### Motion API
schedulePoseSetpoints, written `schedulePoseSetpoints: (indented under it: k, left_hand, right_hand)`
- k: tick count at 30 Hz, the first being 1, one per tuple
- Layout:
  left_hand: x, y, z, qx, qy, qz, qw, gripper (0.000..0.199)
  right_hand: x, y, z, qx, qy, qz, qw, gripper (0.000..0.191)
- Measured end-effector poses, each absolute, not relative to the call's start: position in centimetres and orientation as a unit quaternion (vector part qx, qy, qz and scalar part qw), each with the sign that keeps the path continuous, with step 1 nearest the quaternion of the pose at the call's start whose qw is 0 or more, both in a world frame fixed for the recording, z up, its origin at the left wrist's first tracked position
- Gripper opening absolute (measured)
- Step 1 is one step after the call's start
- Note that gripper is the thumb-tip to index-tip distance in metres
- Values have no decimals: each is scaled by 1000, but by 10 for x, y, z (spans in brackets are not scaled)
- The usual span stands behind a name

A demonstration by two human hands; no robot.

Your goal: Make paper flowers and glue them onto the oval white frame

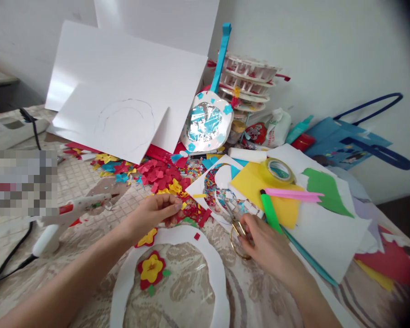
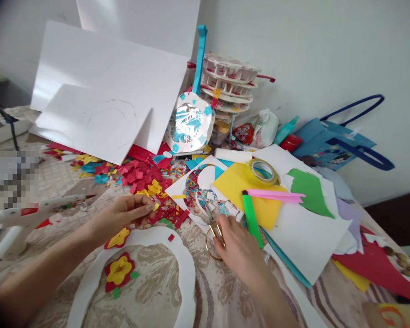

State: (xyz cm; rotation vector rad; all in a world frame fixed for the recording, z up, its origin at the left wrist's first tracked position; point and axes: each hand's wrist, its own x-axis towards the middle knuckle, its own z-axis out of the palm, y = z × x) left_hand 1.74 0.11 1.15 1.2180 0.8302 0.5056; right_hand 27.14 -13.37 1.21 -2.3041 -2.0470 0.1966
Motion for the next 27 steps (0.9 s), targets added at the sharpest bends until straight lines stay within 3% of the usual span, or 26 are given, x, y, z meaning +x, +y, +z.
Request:
schedulePoseSetpoints:
  k: [6,12,17,22,27]
  left_hand:
    - [17,2,12,551,372,244,706,27]
    - [21,5,8,566,356,259,697,29]
    - [30,6,13,586,351,254,685,26]
    - [38,9,20,600,338,249,681,23]
    - [41,5,14,575,328,244,708,24]
  right_hand:
    - [267,-130,10,-770,-637,46,-7,18]
    - [269,-130,15,-801,-584,68,111,23]
    - [280,-127,8,-745,-579,198,267,24]
    - [271,-114,13,-674,-578,359,289,11]
    - [248,-100,15,-605,-501,477,393,23]
